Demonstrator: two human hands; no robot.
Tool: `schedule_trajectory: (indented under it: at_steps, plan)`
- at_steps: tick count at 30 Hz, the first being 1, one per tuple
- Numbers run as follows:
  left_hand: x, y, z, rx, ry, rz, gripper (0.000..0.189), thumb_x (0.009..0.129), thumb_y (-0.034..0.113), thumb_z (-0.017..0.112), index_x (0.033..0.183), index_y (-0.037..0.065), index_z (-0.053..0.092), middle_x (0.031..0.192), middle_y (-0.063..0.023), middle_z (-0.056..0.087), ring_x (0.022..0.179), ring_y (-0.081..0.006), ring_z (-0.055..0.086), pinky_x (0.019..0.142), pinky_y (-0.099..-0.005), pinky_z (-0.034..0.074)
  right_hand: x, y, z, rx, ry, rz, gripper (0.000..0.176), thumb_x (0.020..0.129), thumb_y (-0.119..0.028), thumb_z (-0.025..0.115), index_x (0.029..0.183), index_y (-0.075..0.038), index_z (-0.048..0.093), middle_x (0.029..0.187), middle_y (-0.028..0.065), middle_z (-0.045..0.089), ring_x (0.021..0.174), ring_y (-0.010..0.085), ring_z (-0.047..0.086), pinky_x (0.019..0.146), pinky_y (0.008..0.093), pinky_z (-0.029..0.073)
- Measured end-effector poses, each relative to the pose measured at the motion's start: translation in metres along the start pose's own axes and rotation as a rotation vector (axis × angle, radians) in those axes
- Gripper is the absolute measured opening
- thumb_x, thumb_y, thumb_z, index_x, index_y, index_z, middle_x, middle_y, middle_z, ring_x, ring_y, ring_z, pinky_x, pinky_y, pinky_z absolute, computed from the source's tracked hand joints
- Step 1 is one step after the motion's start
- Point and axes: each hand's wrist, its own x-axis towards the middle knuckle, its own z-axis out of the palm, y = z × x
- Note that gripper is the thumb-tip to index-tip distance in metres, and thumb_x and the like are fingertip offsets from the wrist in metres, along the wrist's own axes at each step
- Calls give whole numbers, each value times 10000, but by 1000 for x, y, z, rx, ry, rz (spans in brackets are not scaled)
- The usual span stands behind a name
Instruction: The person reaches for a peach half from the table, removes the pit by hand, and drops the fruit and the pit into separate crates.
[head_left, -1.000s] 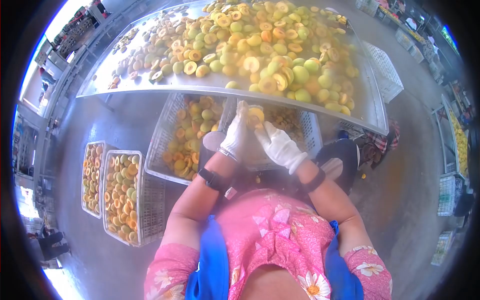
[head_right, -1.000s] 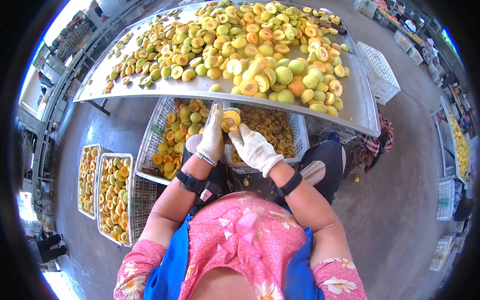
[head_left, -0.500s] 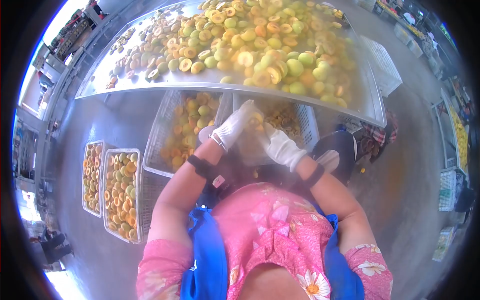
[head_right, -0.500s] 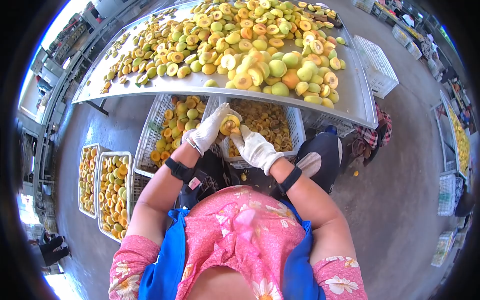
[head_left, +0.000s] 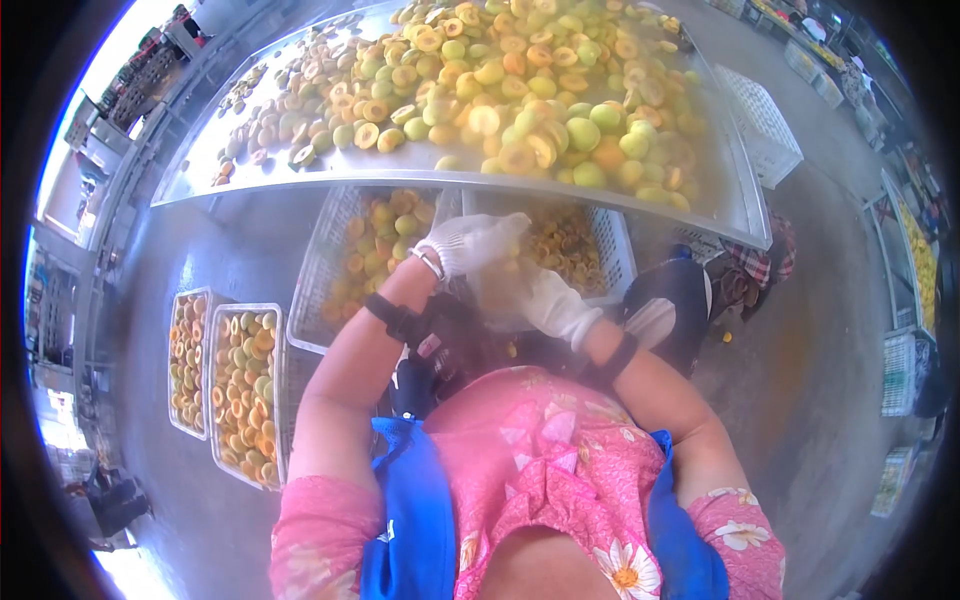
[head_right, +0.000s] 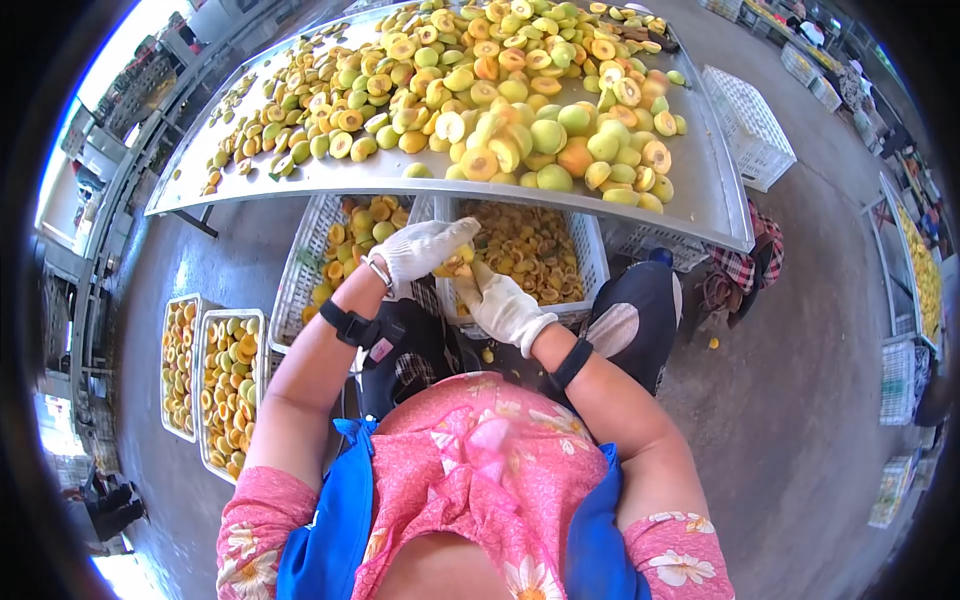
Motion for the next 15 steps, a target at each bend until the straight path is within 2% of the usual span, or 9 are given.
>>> schedule_trajectory:
  at_steps: [2, 4, 5, 6, 7, 9, 11, 13, 15]
  plan:
    - [24, -41, 35, -777, 163, 172, 622, 1028, 557, 323, 1196, 47, 636, 1075, -122, 682, 996, -229, 638, 911, -326, 490, 5, 0, -7, 42, 16, -39, 382, 1014, -380, 470, 1146, -31, 557, 922, 303, 649, 927, 504, 600, 759, 524, 481]
    - [25, -33, 58, -887, 524, 334, 501, 1039, 466, 397, 1077, 34, 648, 978, -122, 661, 858, -188, 618, 839, -324, 521, 8, -13, -18, 319, 92, 16, 386, 1014, -378, 491, 1082, -13, 593, 958, 302, 651, 952, 484, 603, 782, 470, 488]
    - [29, -25, 70, -1240, 511, 336, 461, 1035, 429, 424, 1078, 24, 641, 976, -129, 665, 875, -208, 628, 846, -342, 527, 7, -18, -15, 398, 116, 22, 409, 1023, -385, 484, 1080, 2, 606, 967, 267, 666, 957, 427, 623, 839, 431, 476]
    - [32, -20, 79, -1596, 485, 332, 422, 1031, 392, 451, 1078, 14, 634, 975, -136, 669, 892, -229, 638, 853, -360, 533, 8, -9, -2, 543, 67, 50, 388, 1020, -418, 480, 1005, -52, 606, 834, 177, 635, 765, 327, 592, 682, 396, 461]
    - [36, -18, 84, -1716, 552, 348, 401, 1017, 376, 482, 1095, 8, 621, 971, -137, 675, 880, -265, 648, 827, -384, 550, 9, 0, 12, 685, 21, 86, 381, 1018, -452, 476, 930, -105, 607, 701, 88, 605, 573, 226, 560, 525, 361, 446]
    - [40, -20, 87, -1762, 552, 281, 407, 1007, 420, 491, 1017, 32, 614, 902, -123, 658, 789, -258, 635, 735, -390, 553, 13, 7, 19, 1024, -210, 343, 402, 1007, -525, 457, 822, -181, 551, 571, -25, 476, 401, 107, 395, 367, 279, 305]
    - [33, -12, 80, -1816, 494, 229, 436, 1010, 456, 465, 951, 44, 596, 827, -107, 631, 705, -238, 620, 650, -374, 549, 12, -1, 20, 1215, -334, 514, 446, 994, -585, 432, 783, -201, 513, 529, -65, 411, 360, 71, 320, 330, 249, 236]
    - [11, 10, 63, -1871, 377, 187, 486, 1026, 484, 406, 897, 43, 566, 746, -89, 593, 629, -205, 603, 570, -336, 539, 17, 32, 40, 1414, -509, 506, 365, 1015, -508, 441, 996, -161, 552, 737, -26, 521, 615, 93, 458, 534, 262, 374]
    - [11, 7, 65, -1717, 477, 224, 489, 1028, 450, 434, 873, 18, 602, 748, -101, 621, 659, -208, 618, 596, -340, 541, 19, 55, 51, 1392, -522, 391, 352, 1041, -412, 459, 1189, -126, 602, 946, 12, 633, 871, 100, 577, 743, 264, 493]
